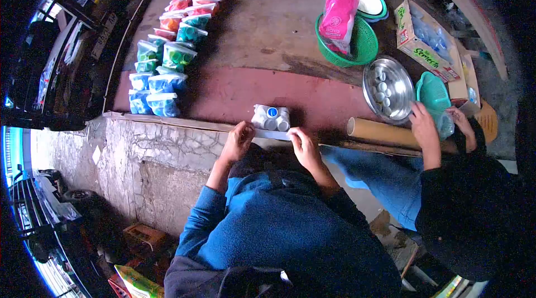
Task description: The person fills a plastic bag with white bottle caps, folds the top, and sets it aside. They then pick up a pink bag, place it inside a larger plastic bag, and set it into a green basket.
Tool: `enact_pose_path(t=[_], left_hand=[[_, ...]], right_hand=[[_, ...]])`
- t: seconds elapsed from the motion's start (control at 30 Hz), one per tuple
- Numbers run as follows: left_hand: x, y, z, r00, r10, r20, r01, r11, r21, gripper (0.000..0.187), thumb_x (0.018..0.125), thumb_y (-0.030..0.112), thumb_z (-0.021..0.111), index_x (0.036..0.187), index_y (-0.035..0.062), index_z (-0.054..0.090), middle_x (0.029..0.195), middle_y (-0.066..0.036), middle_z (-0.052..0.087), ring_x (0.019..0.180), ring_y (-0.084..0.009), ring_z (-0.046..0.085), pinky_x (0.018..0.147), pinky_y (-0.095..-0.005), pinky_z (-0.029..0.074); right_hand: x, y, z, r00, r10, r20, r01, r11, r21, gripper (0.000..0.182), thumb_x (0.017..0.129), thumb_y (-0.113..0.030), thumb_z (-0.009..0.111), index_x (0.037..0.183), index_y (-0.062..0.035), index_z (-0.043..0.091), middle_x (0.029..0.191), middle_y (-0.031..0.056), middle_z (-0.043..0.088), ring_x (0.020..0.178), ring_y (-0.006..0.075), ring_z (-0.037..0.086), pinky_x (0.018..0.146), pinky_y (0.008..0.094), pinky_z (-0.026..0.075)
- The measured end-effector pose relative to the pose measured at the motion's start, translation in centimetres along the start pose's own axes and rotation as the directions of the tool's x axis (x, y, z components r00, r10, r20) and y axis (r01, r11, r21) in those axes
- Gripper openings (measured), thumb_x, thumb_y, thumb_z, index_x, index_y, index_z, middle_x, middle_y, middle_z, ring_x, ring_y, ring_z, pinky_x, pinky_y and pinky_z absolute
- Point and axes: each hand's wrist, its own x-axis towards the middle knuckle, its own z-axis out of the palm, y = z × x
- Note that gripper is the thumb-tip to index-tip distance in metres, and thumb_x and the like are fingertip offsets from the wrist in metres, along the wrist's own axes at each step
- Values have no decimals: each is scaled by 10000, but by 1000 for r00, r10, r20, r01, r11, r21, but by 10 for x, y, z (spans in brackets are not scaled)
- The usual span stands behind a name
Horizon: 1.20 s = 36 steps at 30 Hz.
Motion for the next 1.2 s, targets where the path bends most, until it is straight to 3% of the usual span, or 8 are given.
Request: enact_pose_path(t=[0.27,0.37,0.6,0.67,0.8,0.93,1.07,1.2], left_hand=[[-11,15,2,1000,7,5,-8,983,184,130,726,33,544,851,17,516,755,-75,500,576,-136,460,559,-235,404],[-12,14,5,982,180,-51,-161,950,267,113,714,14,540,827,21,544,751,-76,498,675,-170,472,651,-262,402],[-7,21,-9,964,214,160,-266,806,529,124,737,61,523,852,20,547,830,-146,521,826,-317,475,781,-385,372],[-2,20,-6,954,287,87,-291,820,492,101,719,35,507,814,12,534,765,-126,490,761,-303,453,689,-368,387],[1,13,-4,986,167,-8,-157,942,295,101,758,58,456,838,3,484,787,-158,486,753,-353,463,634,-388,392],[8,7,-8,990,-20,137,-17,963,268,225,750,48,417,966,-1,459,918,-187,522,867,-344,491,743,-361,400],[5,15,-10,972,215,92,-234,907,351,137,783,103,434,898,27,444,829,-182,488,703,-399,486,560,-428,411],[7,15,-12,970,202,137,-241,883,403,170,753,104,481,908,42,449,844,-163,477,743,-369,492,619,-408,422]], right_hand=[[0,-6,-3,991,-122,47,128,977,-172,166,640,-64,604,791,-97,544,768,64,504,699,242,502,653,339,362],[-3,-9,-7,998,-62,23,65,985,-158,132,650,-41,581,766,-93,549,750,52,499,666,250,487,634,348,354],[8,-13,-10,985,-158,71,173,900,-400,74,702,-122,544,774,-109,555,767,15,533,756,207,474,646,341,327],[11,-19,-14,989,-123,77,144,895,-421,94,726,-94,521,819,-82,526,758,49,537,753,222,488,642,347,351],[14,-1,6,991,-16,-131,28,995,91,59,757,-33,462,816,-35,470,745,108,524,728,271,506,626,329,404],[19,-6,-4,994,11,111,3,992,-123,65,746,-32,453,805,-49,474,740,91,523,725,263,474,659,343,370],[22,-3,-5,985,-112,132,141,961,-237,85,704,-47,514,784,-57,485,745,72,523,735,253,458,670,348,348],[24,-8,-8,982,-146,118,172,954,-247,135,653,-65,564,767,-78,492,746,56,507,744,258,441,662,353,325]])
